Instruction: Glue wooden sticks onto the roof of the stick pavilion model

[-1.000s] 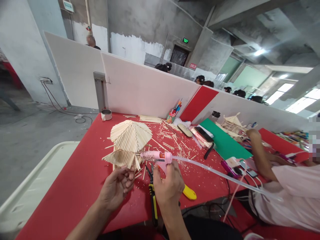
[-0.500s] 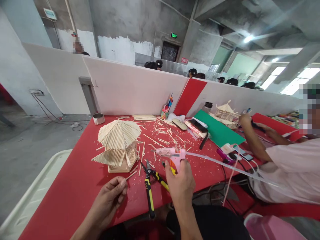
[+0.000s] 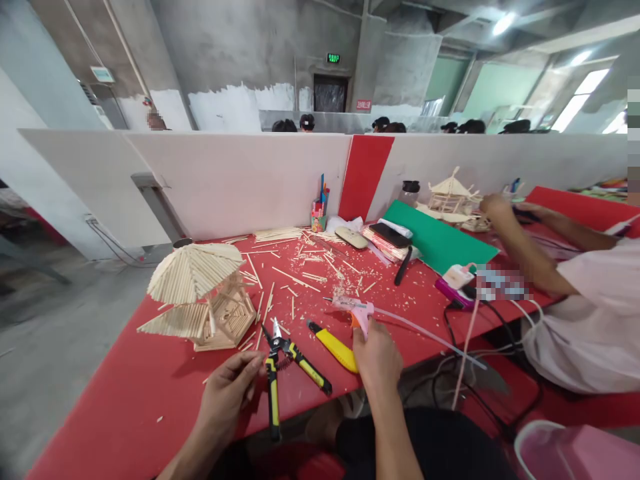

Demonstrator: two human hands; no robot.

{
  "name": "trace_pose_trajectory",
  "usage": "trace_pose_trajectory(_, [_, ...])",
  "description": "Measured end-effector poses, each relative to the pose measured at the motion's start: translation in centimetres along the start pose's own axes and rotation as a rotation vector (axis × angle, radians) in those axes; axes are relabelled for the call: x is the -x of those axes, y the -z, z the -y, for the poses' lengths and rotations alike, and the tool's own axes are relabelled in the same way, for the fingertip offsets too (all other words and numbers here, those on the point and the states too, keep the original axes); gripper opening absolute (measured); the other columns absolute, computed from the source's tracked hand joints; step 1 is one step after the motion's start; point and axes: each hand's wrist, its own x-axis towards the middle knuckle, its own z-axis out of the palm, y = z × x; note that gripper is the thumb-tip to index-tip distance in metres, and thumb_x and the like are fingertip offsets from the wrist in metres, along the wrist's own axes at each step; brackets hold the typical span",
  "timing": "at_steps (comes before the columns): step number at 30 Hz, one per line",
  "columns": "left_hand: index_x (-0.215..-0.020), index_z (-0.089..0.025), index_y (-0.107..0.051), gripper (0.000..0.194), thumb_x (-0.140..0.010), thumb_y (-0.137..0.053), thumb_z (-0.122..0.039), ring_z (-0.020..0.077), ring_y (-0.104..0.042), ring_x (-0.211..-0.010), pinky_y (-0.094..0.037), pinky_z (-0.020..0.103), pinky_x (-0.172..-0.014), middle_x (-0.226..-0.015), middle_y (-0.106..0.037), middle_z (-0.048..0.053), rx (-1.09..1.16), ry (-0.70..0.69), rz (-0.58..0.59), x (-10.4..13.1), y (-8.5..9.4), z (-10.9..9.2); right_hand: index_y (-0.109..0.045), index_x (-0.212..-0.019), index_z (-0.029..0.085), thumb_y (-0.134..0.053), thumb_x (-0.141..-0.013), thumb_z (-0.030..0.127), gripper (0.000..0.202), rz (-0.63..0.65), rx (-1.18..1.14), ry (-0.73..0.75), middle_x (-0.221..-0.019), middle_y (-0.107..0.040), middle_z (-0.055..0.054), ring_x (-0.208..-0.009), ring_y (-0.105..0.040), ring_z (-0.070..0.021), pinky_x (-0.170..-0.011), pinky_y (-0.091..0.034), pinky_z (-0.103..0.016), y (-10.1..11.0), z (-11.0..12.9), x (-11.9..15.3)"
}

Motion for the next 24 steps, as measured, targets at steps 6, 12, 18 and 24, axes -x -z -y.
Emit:
trace_pose_trajectory(6, [-0.056, -0.016, -0.061, 0.041, -0.070, -0.069, -0.054, 0.0065, -0.037, -0.040, -0.027, 0.019, -0.039, -0.045, -0.050, -0.003, -0.208, -0.174, -0.112, 0.2, -0.6, 1.0, -0.061, -0.116, 0.015, -0.049, -0.085, 0.039, 0.041, 0.084, -0.018, -0.065, -0.099, -0.067, -0.013, -0.081, -0.063, -0.0256, -0.059, -0.038, -0.030, 0.2, 0.4, 0.6])
trace_pose_trajectory(12, [-0.053, -0.017, -0.055, 0.047, -0.077, -0.059, -0.057, 0.0068, -0.035, -0.039, -0.028, 0.019, -0.040, -0.042, -0.044, -0.005, -0.363, -0.246, -0.116, 0.4, -1.0, 1.2, -0.053, -0.127, 0.019, -0.041, -0.091, 0.038, 0.043, 0.285, 0.002, -0.147, -0.113, -0.063, -0.011, -0.092, -0.062, -0.0254, -0.064, -0.040, -0.031, 2.2, 1.4, 0.7])
trace_pose_trajectory(18, [-0.058, -0.017, -0.056, 0.042, -0.075, -0.061, -0.055, 0.0072, -0.040, -0.041, -0.030, 0.020, -0.042, -0.046, -0.048, -0.005, -0.406, -0.235, -0.108, 0.3, -1.5, 1.7, -0.052, -0.129, 0.018, -0.038, -0.091, 0.040, 0.046, 0.347, -0.088, -0.096, -0.114, -0.063, -0.012, -0.091, -0.063, -0.0275, -0.063, -0.040, -0.033, 2.6, 0.8, 0.4])
trace_pose_trajectory(24, [-0.054, -0.017, -0.056, 0.040, -0.068, -0.066, -0.054, 0.0072, -0.037, -0.038, -0.027, 0.021, -0.040, -0.042, -0.044, -0.007, -0.416, -0.249, -0.165, 0.4, -2.1, 2.0, -0.053, -0.126, 0.017, -0.034, -0.090, 0.039, 0.047, 0.311, -0.104, 0.047, -0.114, -0.063, -0.015, -0.085, -0.064, -0.0277, -0.058, -0.039, -0.034, 1.7, -0.1, 0.2])
